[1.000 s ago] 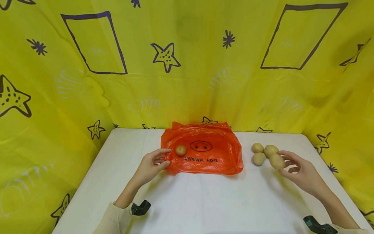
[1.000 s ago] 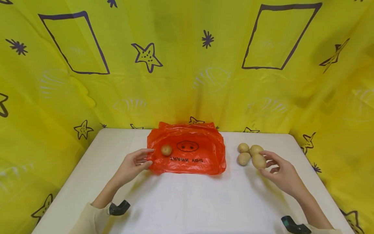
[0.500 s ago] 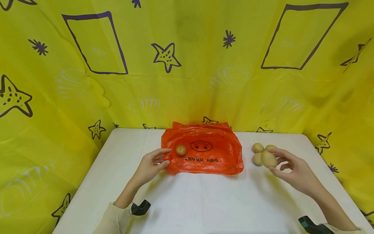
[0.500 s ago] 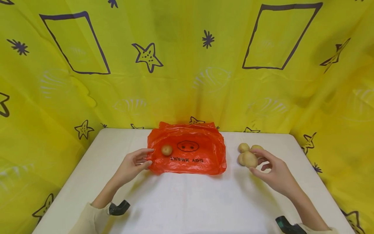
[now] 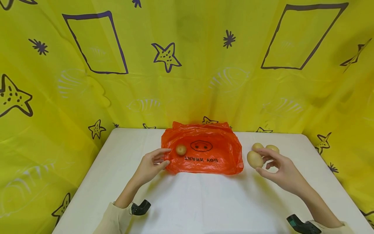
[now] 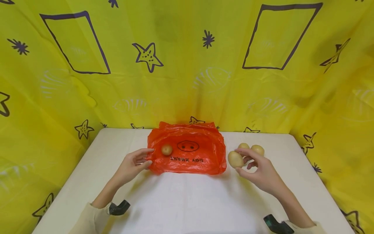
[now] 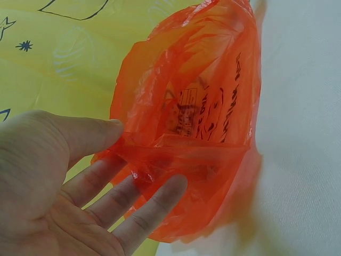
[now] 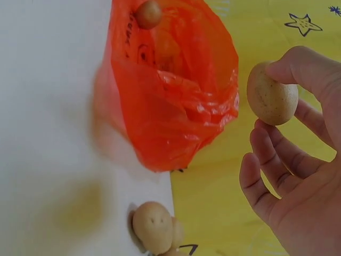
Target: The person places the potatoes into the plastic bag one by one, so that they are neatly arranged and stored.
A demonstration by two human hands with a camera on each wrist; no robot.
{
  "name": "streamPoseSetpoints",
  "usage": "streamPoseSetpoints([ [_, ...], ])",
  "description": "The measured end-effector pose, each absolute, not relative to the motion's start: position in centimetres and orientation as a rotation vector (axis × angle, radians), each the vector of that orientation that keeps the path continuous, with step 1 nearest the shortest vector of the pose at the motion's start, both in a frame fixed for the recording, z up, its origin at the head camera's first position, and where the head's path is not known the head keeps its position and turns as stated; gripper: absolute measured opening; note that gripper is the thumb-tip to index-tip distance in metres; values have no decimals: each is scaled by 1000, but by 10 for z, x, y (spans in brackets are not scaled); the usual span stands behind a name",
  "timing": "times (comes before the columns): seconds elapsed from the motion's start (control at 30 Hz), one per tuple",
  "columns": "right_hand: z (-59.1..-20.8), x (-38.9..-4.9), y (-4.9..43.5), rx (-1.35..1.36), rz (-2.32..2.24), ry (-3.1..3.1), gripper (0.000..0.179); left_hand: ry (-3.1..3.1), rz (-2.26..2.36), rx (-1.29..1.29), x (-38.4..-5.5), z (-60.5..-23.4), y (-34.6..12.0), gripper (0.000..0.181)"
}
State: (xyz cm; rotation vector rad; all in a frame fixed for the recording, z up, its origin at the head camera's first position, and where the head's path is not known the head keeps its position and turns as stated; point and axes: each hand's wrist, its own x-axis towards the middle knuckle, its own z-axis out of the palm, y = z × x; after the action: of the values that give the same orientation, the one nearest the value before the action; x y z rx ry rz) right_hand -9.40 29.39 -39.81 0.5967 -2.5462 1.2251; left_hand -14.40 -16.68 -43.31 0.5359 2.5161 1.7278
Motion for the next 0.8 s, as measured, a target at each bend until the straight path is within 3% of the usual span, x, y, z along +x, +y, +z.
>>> streamPoseSetpoints([
  [0.6, -409, -110, 235, 791, 1400, -2492, 53, 2491, 1737, 530, -143, -433, -166, 41],
  [0.8, -416, -116, 210, 746, 1441, -2550, 51, 2482, 1734, 513, -142, -431, -165, 41],
])
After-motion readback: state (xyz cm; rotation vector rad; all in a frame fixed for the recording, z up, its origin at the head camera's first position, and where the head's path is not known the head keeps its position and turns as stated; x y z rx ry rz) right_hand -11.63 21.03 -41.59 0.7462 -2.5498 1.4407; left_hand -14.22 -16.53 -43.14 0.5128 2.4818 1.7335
